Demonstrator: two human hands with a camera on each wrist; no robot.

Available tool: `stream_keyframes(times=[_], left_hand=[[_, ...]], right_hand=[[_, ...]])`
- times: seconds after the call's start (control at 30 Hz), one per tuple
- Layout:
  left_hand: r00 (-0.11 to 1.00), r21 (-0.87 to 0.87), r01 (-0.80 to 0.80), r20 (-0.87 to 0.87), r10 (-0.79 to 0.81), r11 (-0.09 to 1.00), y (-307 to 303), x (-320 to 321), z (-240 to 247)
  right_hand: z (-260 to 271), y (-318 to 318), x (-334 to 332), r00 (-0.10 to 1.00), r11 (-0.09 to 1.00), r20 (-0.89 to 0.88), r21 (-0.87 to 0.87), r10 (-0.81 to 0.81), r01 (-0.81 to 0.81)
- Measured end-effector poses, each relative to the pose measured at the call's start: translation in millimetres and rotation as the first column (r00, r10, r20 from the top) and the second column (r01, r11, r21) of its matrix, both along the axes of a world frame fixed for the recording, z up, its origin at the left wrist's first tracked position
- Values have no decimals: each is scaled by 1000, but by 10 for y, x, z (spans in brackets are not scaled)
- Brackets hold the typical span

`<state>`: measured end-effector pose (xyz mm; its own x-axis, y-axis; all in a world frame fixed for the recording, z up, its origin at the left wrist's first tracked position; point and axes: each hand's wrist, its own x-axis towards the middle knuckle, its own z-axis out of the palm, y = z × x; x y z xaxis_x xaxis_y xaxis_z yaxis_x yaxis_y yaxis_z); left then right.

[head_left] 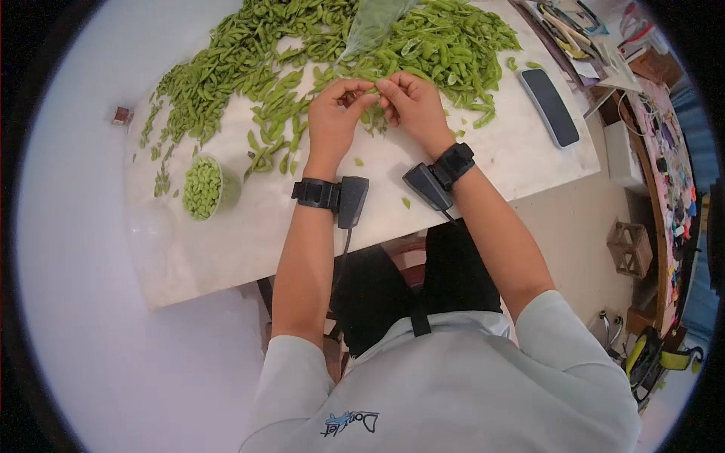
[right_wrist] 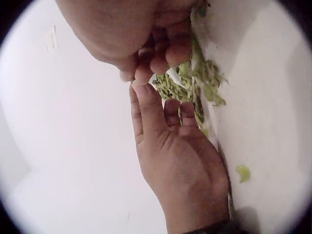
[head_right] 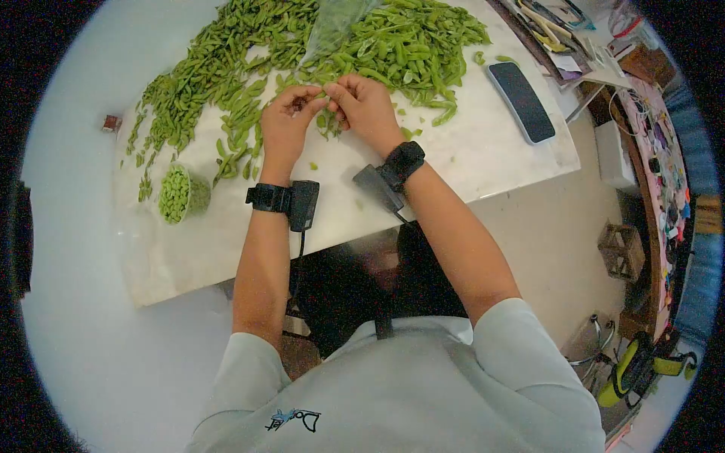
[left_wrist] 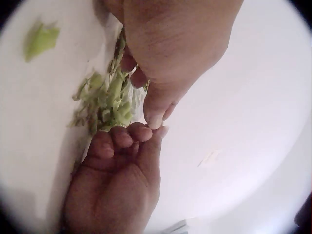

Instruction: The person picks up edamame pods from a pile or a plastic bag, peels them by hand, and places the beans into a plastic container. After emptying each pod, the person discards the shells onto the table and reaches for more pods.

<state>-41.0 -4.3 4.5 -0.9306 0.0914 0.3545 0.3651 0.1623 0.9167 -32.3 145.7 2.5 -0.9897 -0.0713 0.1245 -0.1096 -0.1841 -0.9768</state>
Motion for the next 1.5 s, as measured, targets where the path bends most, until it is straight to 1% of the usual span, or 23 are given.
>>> stream_keyframes(times=[0.13,0.23,0.33,0.43,0.53,0.63,0.73,0.83,0.93,1.03,1.13,1.23,1.33,1.43,1.5], left_hand=[[1000,53,4,-1,-4,999,2,-35,-51],[999,-69,3,-53,-6,998,-37,-44,-44],[982,-188,-45,-189,9,981,-45,-5,27],[978,-255,-87,-206,34,963,-90,24,22],[990,-267,-66,-141,29,961,-116,56,6],[998,-280,-65,-34,58,958,-90,105,70],[998,-258,-31,43,44,966,-59,109,90],[998,-140,-14,-60,5,990,-19,58,4],[997,-86,21,-70,-27,996,-5,20,-43],[998,-6,51,-35,-51,999,9,28,-51],[983,-177,-20,-185,-13,984,-44,24,10],[976,-82,-19,-216,1,996,-57,32,-13],[997,-60,-10,-71,6,998,-85,42,-17],[999,192,-12,46,3,981,-53,39,-12],[996,192,-20,94,2,981,-56,62,41]], right_hand=[[-22,-13,-23,1000,1000,-1,21,-4,4],[-18,-19,-16,999,998,-38,67,-21,23],[13,-36,-2,999,994,-1,103,-32,32],[17,-39,3,1000,989,7,150,-6,5],[-56,-41,-26,1000,977,-14,213,26,-23],[-93,-36,-64,996,958,-80,287,36,-12],[-49,-27,-24,995,970,-100,244,20,5],[-55,-6,-17,996,970,-88,242,32,-10],[-50,1,-5,997,974,-67,226,27,-12],[-79,21,-12,994,975,-93,219,53,-31],[-77,20,-3,991,976,-129,219,36,-7],[-31,-17,39,995,988,-96,152,24,-9],[-26,-2,24,993,987,-108,156,42,-25],[21,-30,63,995,998,-94,66,-12,19],[5,-19,47,993,997,-118,72,14,-5]])
